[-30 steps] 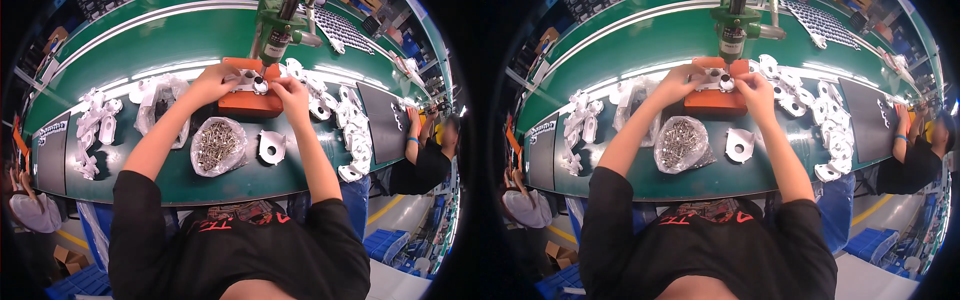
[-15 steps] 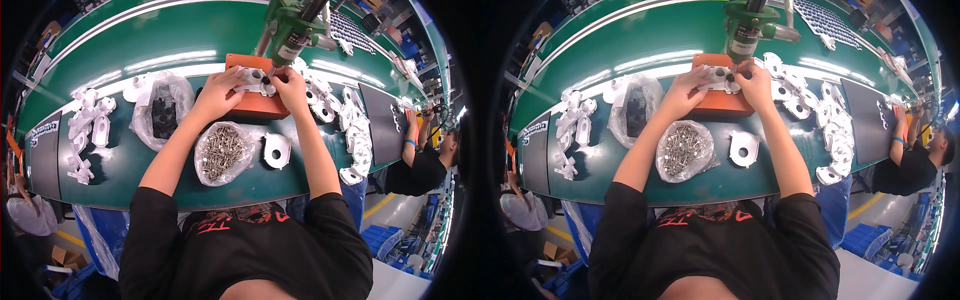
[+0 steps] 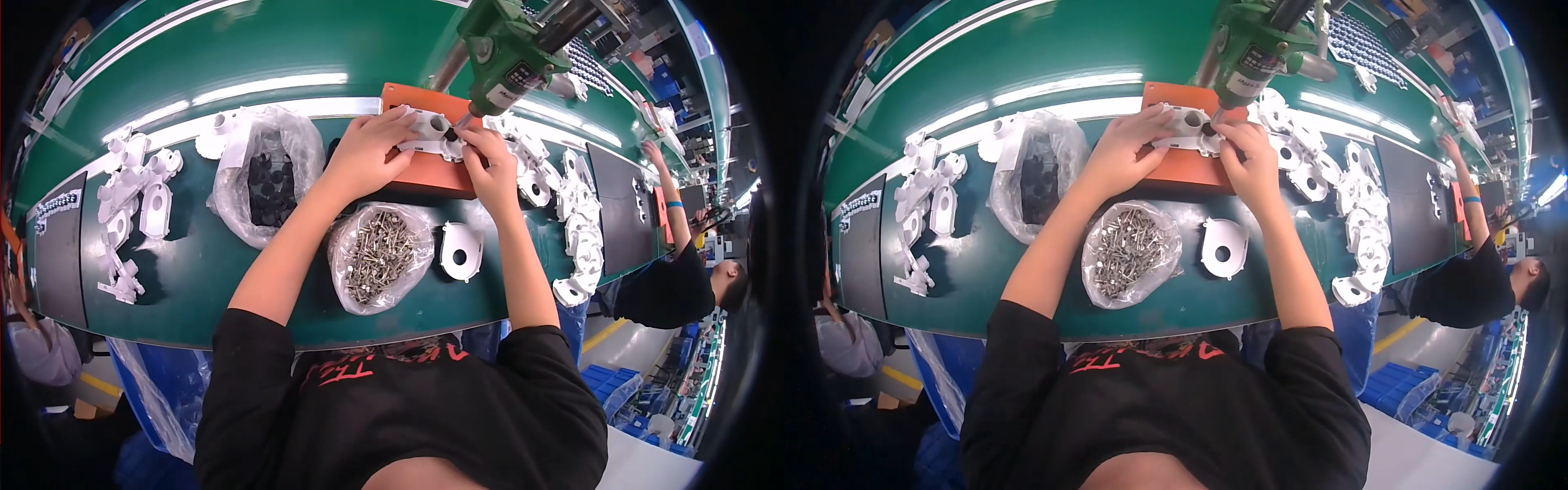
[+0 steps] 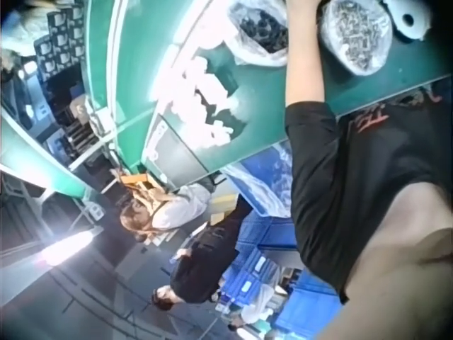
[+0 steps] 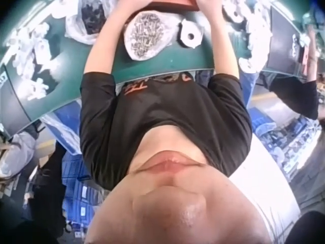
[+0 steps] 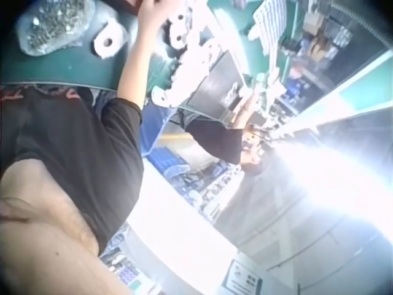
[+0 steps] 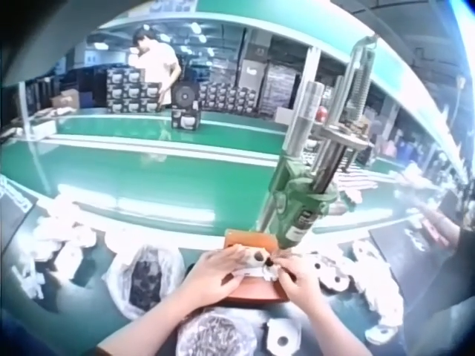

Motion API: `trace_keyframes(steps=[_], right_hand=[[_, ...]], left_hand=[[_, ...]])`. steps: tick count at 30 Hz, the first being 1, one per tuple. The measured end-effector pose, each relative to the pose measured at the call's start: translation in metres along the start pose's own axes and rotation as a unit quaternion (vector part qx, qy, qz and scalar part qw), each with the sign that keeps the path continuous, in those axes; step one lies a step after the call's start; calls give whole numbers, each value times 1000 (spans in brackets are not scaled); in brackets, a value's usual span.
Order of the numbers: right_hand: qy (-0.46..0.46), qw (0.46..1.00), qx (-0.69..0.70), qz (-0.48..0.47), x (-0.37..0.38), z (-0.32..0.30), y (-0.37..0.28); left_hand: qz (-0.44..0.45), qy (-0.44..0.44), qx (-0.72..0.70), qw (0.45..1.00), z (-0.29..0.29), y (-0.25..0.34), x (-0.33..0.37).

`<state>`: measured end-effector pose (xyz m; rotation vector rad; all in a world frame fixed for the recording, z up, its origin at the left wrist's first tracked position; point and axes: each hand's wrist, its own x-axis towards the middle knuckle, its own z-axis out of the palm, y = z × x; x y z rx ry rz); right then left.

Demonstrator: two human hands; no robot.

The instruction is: Assembling plastic components using a hand-operated press on an assembly line.

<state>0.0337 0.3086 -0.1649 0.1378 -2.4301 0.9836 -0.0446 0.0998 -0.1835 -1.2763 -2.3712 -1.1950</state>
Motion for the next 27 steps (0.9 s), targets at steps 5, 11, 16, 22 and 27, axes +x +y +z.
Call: trace_keyframes(steps=[5, 11, 16, 22, 27], right_hand=[[-5, 996, -70, -63, 0, -1, -5], [-10, 996, -69, -47, -2, 1, -11], [-13, 992, -102, -69, -6, 2, -12], [24, 995, -78, -63, -13, -6, 0], [211, 974, 38, 74, 32, -72, 22]], left_hand=[[7, 7, 3, 1000, 2, -3, -1], [8, 10, -3, 1000, 0, -2, -1], [12, 12, -4, 1000, -1, 0, -1], [0, 5, -3, 1000, 1, 0, -1], [-1, -1, 0, 1000, 0, -2, -5]])
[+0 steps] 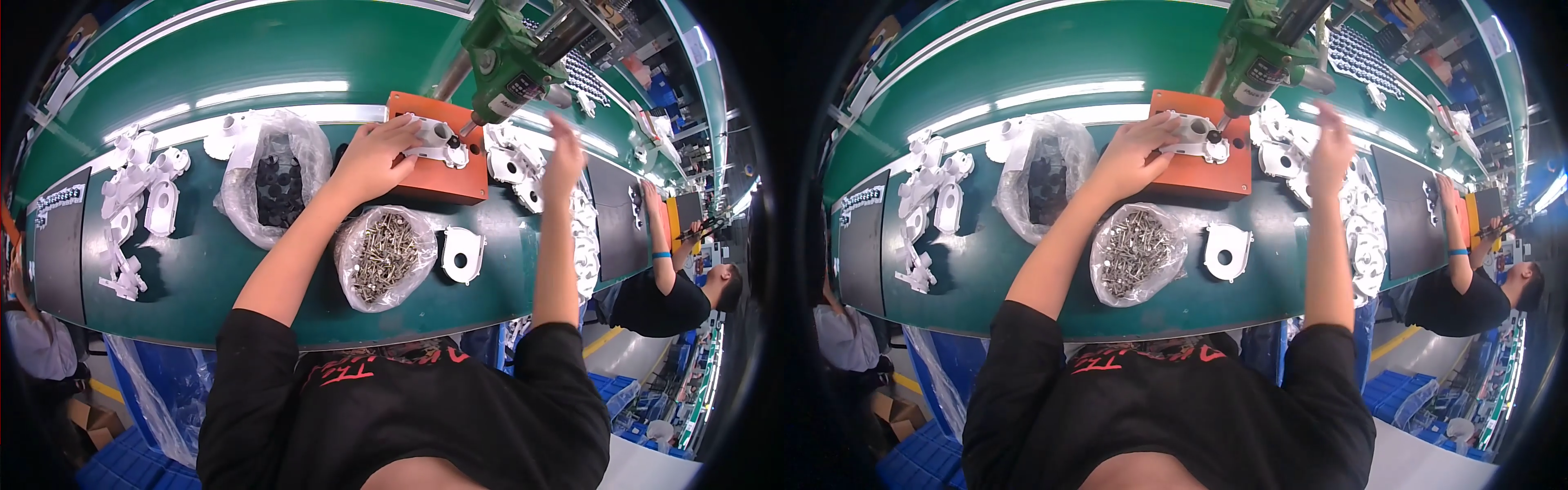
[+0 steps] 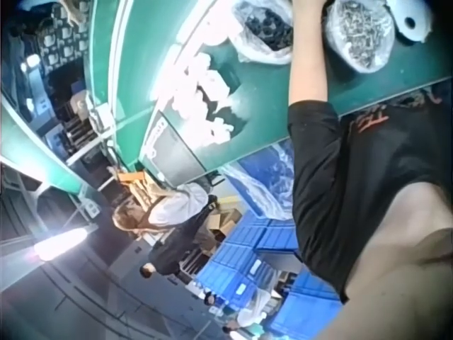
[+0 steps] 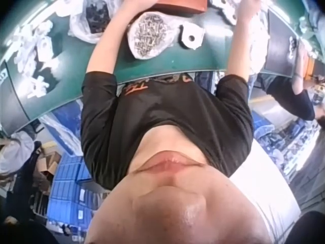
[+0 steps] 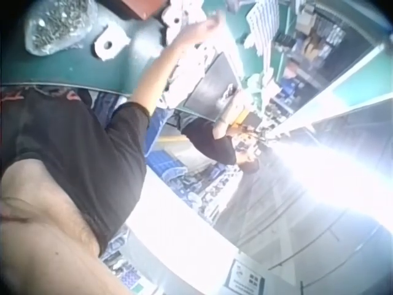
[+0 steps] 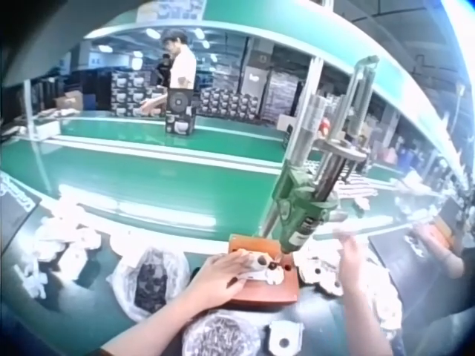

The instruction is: Assembling plastic components using a hand-operated press on an assembly line.

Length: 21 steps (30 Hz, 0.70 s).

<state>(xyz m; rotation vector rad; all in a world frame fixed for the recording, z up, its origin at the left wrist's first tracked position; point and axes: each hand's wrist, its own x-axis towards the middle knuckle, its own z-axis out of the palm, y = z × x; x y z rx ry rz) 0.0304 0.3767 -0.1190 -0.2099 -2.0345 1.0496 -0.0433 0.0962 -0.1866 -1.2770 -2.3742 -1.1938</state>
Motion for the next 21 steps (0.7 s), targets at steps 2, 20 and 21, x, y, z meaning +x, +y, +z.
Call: trace_keyframes(steps=[2, 20, 21], right_hand=[[74, 992, 64, -75, 66, -15, -4], [-170, 850, 496, 47, 183, -8, -147], [-179, 850, 494, 25, 203, -46, -123]], left_hand=[[0, 3, 5, 1000, -1, -3, -3], [-6, -70, 61, 996, -11, 5, 4], [9, -62, 69, 996, -8, 7, 6]])
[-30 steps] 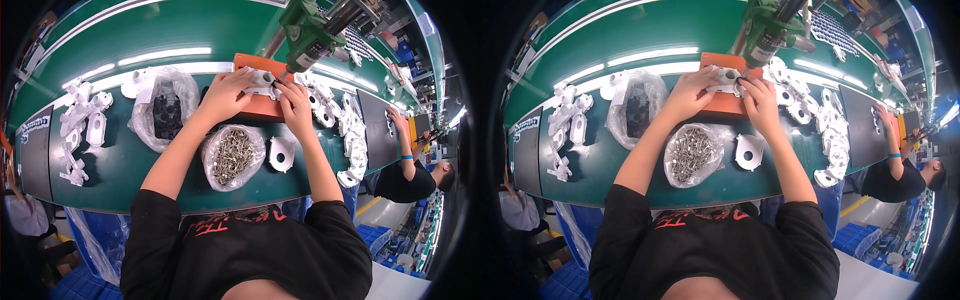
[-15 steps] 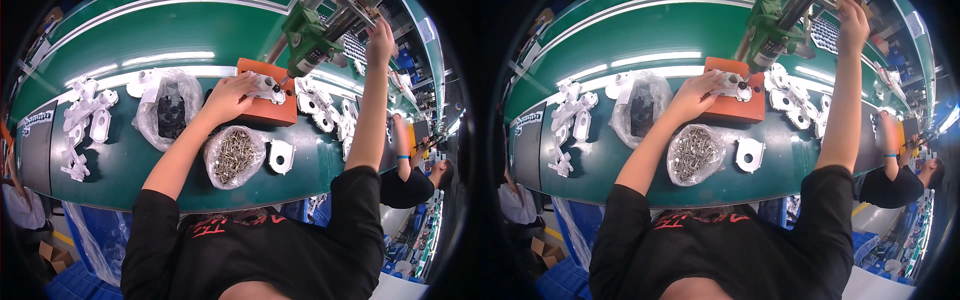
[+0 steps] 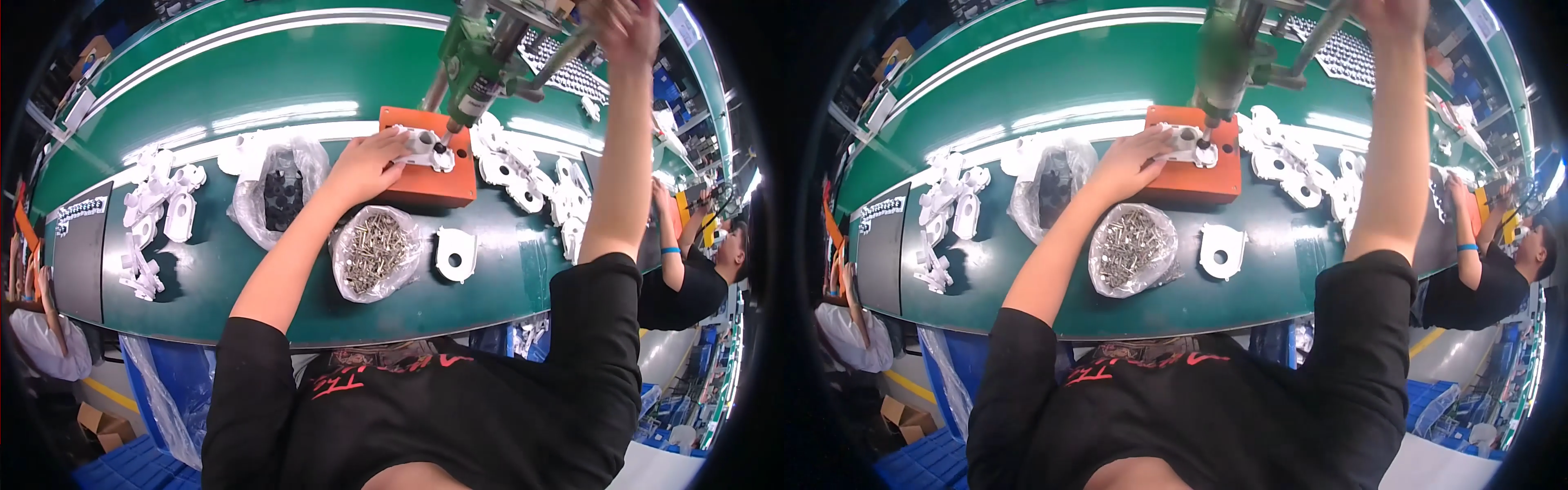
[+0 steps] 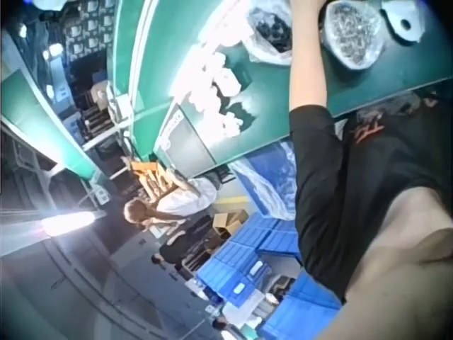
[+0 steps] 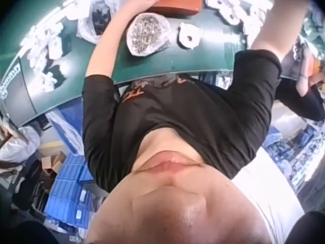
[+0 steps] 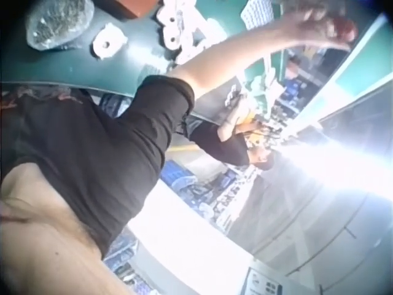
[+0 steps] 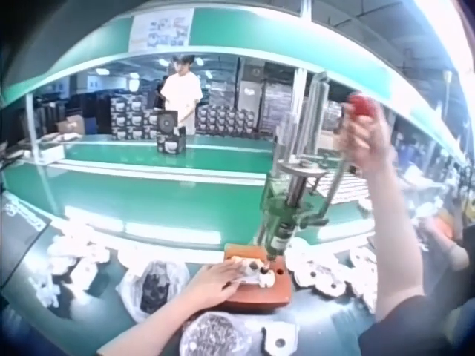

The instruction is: Assembling plastic components using a hand-operated press on an assembly line.

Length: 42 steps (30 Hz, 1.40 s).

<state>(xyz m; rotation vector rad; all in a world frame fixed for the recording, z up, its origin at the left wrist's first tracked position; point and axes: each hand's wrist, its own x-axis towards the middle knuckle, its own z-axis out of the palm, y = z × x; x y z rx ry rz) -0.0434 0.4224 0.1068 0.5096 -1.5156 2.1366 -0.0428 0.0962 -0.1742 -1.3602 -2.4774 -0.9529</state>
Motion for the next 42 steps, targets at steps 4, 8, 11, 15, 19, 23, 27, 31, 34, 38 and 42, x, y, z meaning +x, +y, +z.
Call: trace_keyframes(steps=[4, 8, 11, 15, 19, 23, 27, 31, 34, 38, 42], right_hand=[[36, 982, -185, 23, -132, 45, -14], [-413, 698, -576, 107, -184, 82, 5], [-404, 630, -655, 104, -195, 83, 14], [-414, 559, -716, 59, -205, 76, 28], [-383, 503, -773, 55, -214, 81, 31], [-341, 759, -533, 154, -199, 78, 23], [-242, 962, -67, 111, -145, 36, -7], [-70, 996, 36, -39, -77, 10, 41], [80, 987, -134, 23, -52, 32, 83], [225, 839, -495, -26, -33, -8, 143], [142, 732, -663, -60, -16, -46, 164]], left_hand=[[26, 10, 6, 1000, 13, -4, 6], [21, 14, 14, 1000, 3, -8, 2], [30, 17, 4, 999, 5, -4, -1], [29, 9, 7, 1000, 11, -11, 5], [33, 17, -1, 999, 2, -2, 9], [-7, -17, -25, 1000, -16, -1, 27], [62, 0, 105, 992, -8, 8, 52], [-5, -129, 41, 991, -13, 26, 67], [-11, -133, 116, 984, -21, 35, 69], [-104, -119, 211, 965, -25, 37, 77], [-172, -67, 110, 977, -55, 42, 55]])
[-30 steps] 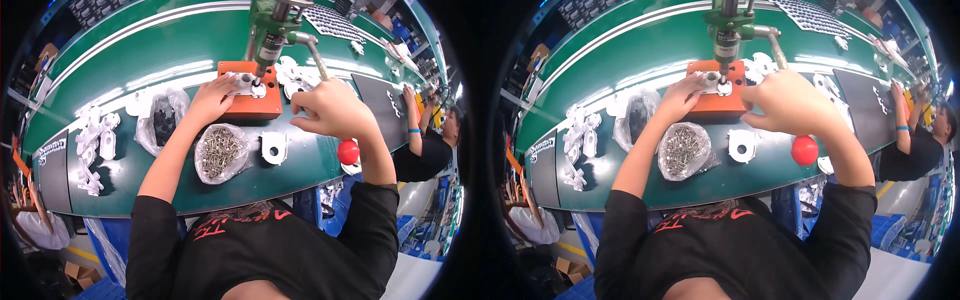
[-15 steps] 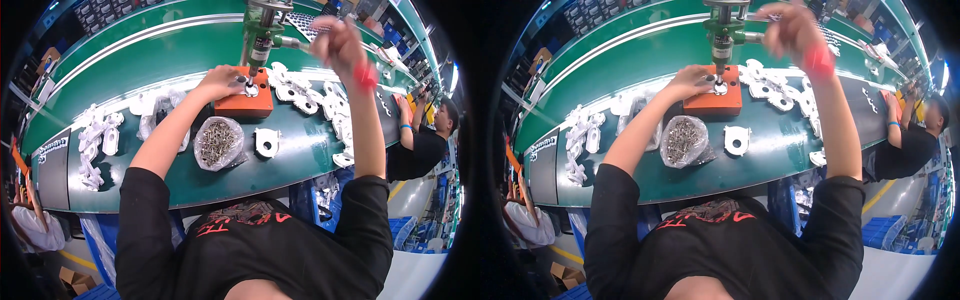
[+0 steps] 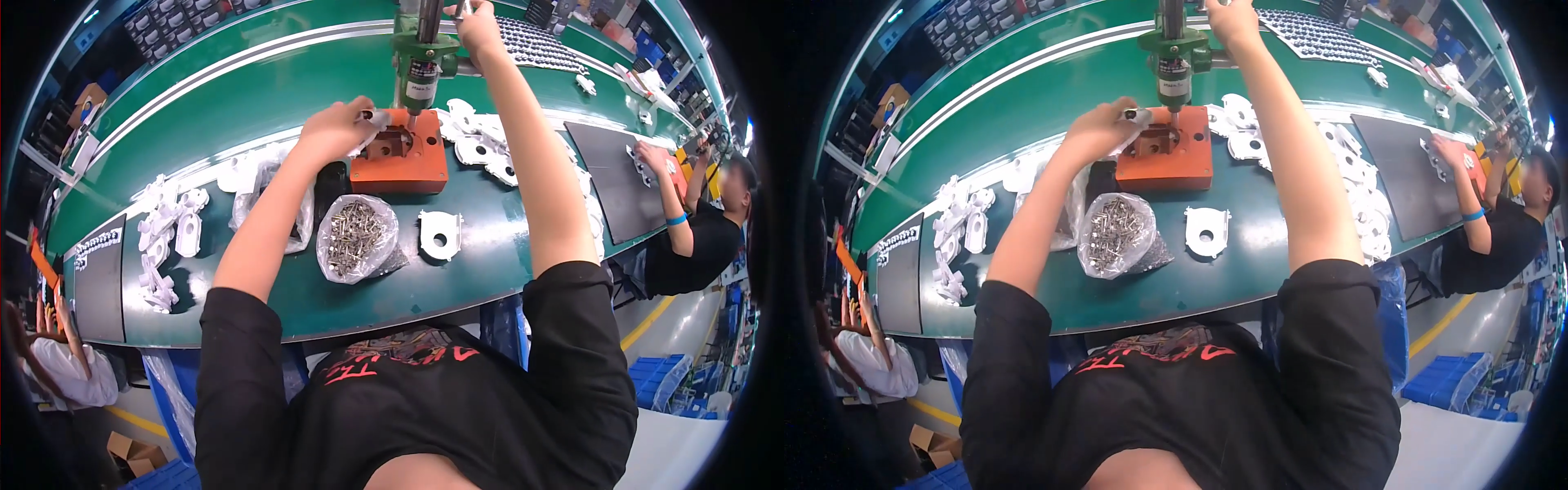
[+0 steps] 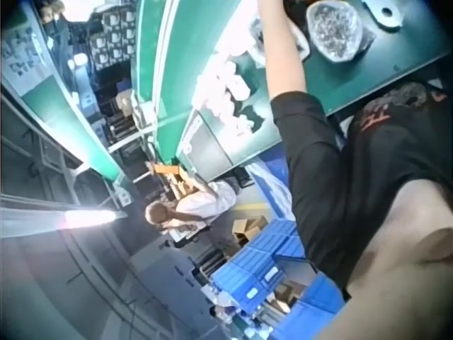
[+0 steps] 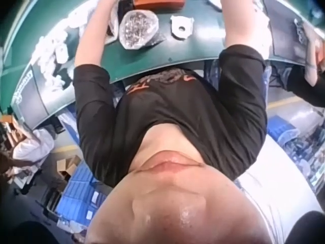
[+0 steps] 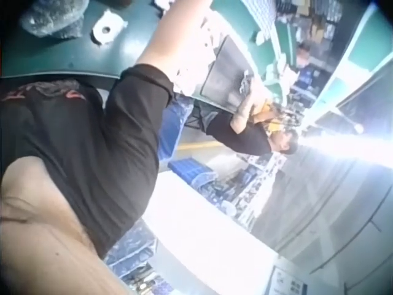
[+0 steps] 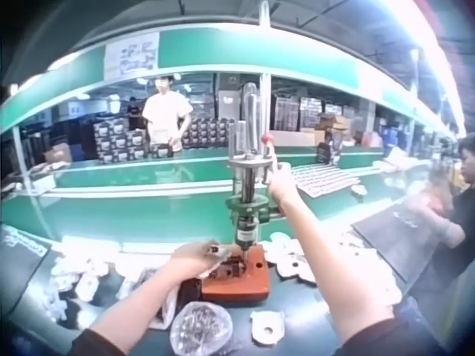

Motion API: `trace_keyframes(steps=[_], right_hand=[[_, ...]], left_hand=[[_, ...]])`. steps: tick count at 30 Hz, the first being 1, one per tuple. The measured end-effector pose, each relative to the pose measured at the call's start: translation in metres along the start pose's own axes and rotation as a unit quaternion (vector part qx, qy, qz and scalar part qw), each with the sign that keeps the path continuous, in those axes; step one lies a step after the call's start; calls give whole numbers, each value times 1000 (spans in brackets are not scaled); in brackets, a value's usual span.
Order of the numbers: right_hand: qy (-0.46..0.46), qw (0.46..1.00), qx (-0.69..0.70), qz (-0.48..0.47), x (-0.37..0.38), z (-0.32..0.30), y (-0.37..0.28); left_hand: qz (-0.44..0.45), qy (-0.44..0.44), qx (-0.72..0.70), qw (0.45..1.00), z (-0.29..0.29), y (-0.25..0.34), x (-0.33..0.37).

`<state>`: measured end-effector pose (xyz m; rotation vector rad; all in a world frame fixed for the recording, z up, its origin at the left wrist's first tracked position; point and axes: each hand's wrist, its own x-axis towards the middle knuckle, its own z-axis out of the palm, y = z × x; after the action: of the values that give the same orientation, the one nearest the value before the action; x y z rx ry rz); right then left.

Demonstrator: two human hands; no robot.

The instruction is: Assembling plastic components using a hand-operated press on an assembly line.

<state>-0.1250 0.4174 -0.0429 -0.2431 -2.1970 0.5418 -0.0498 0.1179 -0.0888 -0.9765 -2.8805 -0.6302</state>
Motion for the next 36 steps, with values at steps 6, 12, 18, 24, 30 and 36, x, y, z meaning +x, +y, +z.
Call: trace_keyframes(steps=[6, 12, 18, 24, 30, 36], right_hand=[[-11, 992, -102, -74, -2, -13, 6], [2, 965, 239, 111, -28, -35, -59], [-44, 942, 300, 142, -2, -12, -8], [-19, 962, 248, 112, -38, -50, -73], [-21, 959, 260, 114, -37, -49, -74], [15, 975, 198, 100, -24, -49, -51]], left_hand=[[-20, 3, -629, 777, -17, -26, -80], [67, -96, -879, 463, -23, -22, -138], [80, -117, -900, 412, -27, -8, -145], [69, -127, -943, 299, -25, -3, -153], [66, -131, -946, 290, -26, 0, -155], [-64, 33, -794, 604, -22, -16, -141]])
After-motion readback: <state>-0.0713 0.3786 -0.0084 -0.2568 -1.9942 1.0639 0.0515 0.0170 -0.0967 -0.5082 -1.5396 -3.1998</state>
